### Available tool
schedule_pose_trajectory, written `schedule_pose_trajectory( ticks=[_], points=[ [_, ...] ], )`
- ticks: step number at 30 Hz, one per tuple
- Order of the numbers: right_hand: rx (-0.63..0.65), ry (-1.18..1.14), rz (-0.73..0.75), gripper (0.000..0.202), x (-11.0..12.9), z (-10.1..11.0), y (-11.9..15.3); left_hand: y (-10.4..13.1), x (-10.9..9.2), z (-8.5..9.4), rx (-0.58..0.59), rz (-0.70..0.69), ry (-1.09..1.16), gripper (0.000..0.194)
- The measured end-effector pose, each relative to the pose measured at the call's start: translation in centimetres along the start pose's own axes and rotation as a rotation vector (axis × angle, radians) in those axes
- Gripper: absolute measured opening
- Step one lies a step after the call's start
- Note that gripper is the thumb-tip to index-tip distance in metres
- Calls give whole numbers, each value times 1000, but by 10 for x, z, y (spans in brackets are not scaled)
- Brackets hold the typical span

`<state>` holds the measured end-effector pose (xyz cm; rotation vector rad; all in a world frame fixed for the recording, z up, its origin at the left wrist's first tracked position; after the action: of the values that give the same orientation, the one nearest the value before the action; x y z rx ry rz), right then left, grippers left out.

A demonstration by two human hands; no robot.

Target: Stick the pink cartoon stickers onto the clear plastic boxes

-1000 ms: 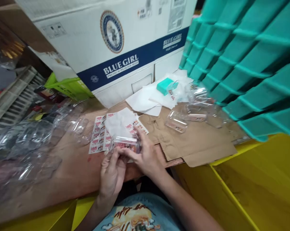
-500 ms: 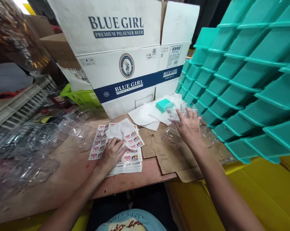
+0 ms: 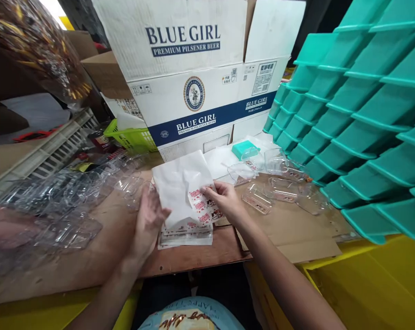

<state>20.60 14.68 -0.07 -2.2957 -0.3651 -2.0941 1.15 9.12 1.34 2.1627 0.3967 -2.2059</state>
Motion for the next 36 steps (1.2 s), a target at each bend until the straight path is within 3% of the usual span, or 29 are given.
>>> schedule_pose_trajectory(
  ticks=[2, 4, 6, 8, 10, 12, 14, 17, 20, 24, 26, 29, 32, 34, 36],
  points=[
    [38, -90, -67, 39, -6, -7, 4, 3, 24, -14, 89, 370, 332, 61],
    [72, -89, -88, 40, -10, -12, 7, 9, 36, -25, 112, 590, 506, 59],
    [-1, 15, 19, 39, -5, -7, 8, 9, 41, -26, 47, 649, 588, 59],
    [-191, 240, 302, 31, 17, 4, 16, 10, 43, -24, -17, 653, 625, 58],
    [-341, 509, 622, 18, 40, 1, 34, 10, 44, -22, -74, 634, 637, 58],
    [-303, 712, 809, 10, 46, -19, 47, 10, 44, -21, -96, 594, 636, 60],
    [-211, 788, 874, 8, 42, -37, 52, 11, 45, -23, -95, 561, 627, 61],
    [-188, 716, 879, 8, 37, -44, 52, 13, 46, -25, -93, 533, 612, 60],
    [-186, 540, 768, 8, 31, -37, 45, 16, 43, -27, -71, 503, 606, 58],
    [-201, 244, 443, 20, 12, -8, 26, 9, 43, -31, -6, 486, 600, 52],
    [-292, 154, 384, 22, 9, 15, 23, -4, 54, -26, -6, 490, 541, 48],
    [-520, 208, 522, 20, 26, 51, 34, -29, 68, -9, -62, 418, 285, 45],
    [-652, 318, 669, 16, 45, 62, 50, -40, 41, 8, -209, 69, -72, 60],
    [-689, 380, 742, 10, 53, 54, 59, -29, 11, -3, -204, -127, -160, 66],
    [-652, 488, 808, 9, 57, 33, 64, -15, 0, -31, 0, -72, -16, 54]
  ],
)
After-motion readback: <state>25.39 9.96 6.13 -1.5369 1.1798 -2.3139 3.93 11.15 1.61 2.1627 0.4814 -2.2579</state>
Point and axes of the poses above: each hand's wrist, its own y-axis away from the middle knuckle, its own z-axis out of the back of the hand, x = y × z, the point moved 8 cm from there along -y, towards the middle knuckle, and after that the axes turned 2 degrees about -x, right-handed, at the moved point
